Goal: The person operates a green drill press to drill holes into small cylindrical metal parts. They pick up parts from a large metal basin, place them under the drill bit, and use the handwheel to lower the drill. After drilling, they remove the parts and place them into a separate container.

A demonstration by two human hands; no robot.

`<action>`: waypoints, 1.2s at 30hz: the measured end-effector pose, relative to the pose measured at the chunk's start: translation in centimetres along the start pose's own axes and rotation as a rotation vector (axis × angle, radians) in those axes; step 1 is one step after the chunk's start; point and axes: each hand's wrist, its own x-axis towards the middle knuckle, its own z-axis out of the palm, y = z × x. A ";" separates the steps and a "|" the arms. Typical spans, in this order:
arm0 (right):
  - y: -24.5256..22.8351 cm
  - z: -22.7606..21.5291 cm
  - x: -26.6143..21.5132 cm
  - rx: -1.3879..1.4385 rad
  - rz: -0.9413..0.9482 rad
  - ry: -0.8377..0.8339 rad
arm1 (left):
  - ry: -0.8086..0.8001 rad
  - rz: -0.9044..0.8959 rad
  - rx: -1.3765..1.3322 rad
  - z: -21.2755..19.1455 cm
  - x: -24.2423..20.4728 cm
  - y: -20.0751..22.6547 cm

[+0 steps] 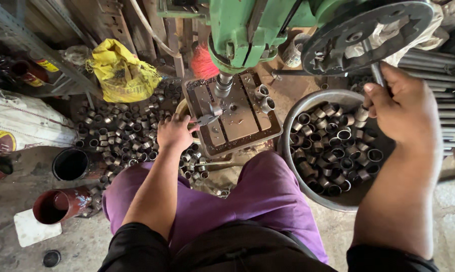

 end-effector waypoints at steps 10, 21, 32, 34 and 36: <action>4.3 5.5 0.9 0.042 -0.153 0.226 | -0.042 -0.001 0.037 -0.6 0.1 0.2; 4.2 5.4 1.1 0.166 0.030 0.187 | -0.050 -0.005 0.027 -0.5 0.1 0.1; 6.5 8.4 1.5 0.135 -0.211 0.391 | -0.020 0.002 0.053 0.3 0.3 0.0; 6.5 8.7 1.5 0.147 -0.227 0.414 | -0.018 -0.001 0.046 0.5 0.3 0.1; 6.7 9.2 1.6 0.165 -0.266 0.436 | -0.038 -0.033 -0.013 0.5 0.2 0.2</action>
